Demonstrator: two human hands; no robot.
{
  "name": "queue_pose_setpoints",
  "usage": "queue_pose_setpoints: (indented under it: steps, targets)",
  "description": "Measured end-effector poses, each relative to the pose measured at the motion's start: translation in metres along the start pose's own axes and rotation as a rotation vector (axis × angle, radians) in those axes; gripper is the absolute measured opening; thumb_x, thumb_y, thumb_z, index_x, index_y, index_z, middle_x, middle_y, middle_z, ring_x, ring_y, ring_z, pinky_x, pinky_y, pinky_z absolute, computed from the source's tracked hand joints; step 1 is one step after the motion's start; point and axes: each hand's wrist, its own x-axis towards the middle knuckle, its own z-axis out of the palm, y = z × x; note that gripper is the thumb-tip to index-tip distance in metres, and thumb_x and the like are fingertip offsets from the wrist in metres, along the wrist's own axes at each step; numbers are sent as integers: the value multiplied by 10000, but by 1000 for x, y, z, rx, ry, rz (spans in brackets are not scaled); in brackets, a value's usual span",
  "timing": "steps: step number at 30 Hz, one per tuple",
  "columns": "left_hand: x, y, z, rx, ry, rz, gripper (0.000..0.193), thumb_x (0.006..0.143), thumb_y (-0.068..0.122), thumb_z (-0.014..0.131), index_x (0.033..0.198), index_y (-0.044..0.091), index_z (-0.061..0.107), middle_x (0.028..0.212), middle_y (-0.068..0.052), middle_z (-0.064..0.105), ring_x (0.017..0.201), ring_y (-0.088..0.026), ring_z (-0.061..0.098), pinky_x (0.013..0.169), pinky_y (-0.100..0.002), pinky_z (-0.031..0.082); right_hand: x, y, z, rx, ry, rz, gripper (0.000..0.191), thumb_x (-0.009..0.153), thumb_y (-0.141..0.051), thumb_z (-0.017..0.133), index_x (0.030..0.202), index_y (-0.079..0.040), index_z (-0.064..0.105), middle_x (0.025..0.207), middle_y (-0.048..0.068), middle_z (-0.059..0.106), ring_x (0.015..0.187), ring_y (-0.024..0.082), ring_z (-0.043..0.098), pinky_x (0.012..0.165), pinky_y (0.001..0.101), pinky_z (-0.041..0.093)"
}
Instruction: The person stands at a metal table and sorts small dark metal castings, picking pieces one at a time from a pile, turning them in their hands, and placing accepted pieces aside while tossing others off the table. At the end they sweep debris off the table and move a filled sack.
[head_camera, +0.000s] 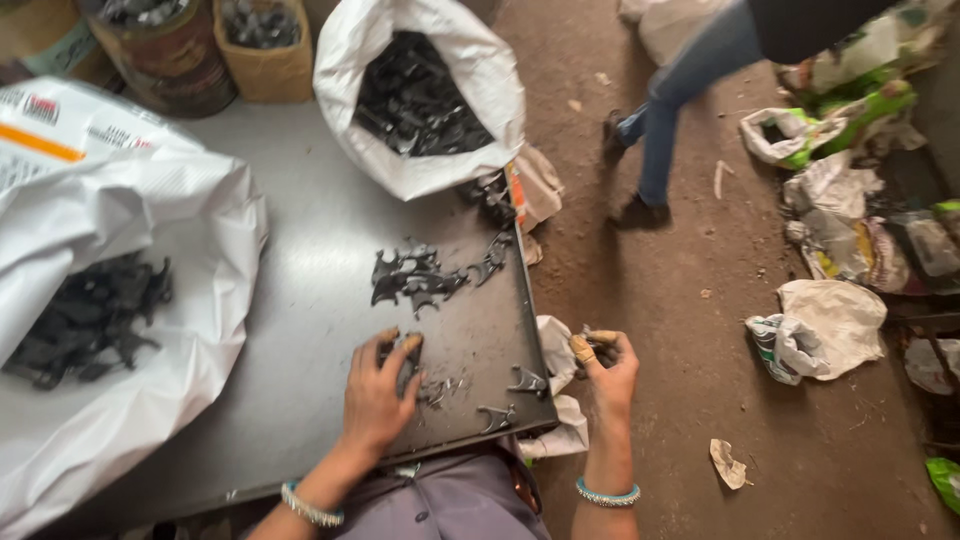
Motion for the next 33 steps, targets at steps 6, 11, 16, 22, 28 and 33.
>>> queue_pose_setpoints:
  steps: [6, 11, 16, 22, 28, 33]
  targets:
    - [-38, 9, 17, 30, 43, 152, 492, 758, 256, 805, 1228, 168, 689, 1346, -137, 535, 1226, -366, 491, 1019, -506, 396, 17, 4, -29, -792, 322, -16, 453, 745, -371, 910, 1036, -76, 726, 900, 119, 773, 855, 277, 734, 794, 406, 548]
    - [-51, 4, 23, 110, 54, 225, 456, 767, 283, 788, 1196, 161, 693, 1347, -132, 521, 1252, -364, 452, 1013, -514, 360, 21, 10, -30, -898, 387, 171, 478, 727, -403, 906, 1067, -113, 737, 943, 138, 774, 952, 344, 724, 864, 471, 544]
    - [-56, 1, 23, 134, 121, 397, 437, 816, 243, 756, 1239, 160, 683, 1390, -116, 533, 1321, -333, 452, 1105, -512, 324, 21, 12, -32, -979, 436, 48, 476, 735, -376, 912, 1065, -85, 733, 961, 147, 772, 956, 364, 714, 860, 475, 537]
    - [-60, -2, 17, 163, 71, 389, 368, 876, 205, 716, 1239, 155, 686, 1386, -114, 544, 1312, -330, 472, 1125, -496, 309, 40, 10, -13, -623, 252, 116, 370, 835, -293, 866, 1092, -64, 729, 939, 119, 769, 733, 255, 726, 669, 365, 552]
    - [-69, -1, 8, 191, 5, 319, 398, 853, 219, 710, 1239, 128, 681, 1371, -158, 538, 1288, -369, 460, 1110, -518, 303, 73, -40, 69, -377, -36, -366, 259, 872, -212, 817, 1069, -59, 748, 974, 76, 758, 853, 180, 701, 745, 331, 560]
    - [-68, -6, 8, 192, 14, 404, 387, 863, 209, 709, 1237, 118, 667, 1365, -131, 559, 1339, -343, 466, 1140, -527, 309, 95, -86, 172, -749, -179, -664, 539, 757, -348, 879, 1207, -106, 706, 1290, 112, 656, 1250, 355, 544, 1087, 471, 446]
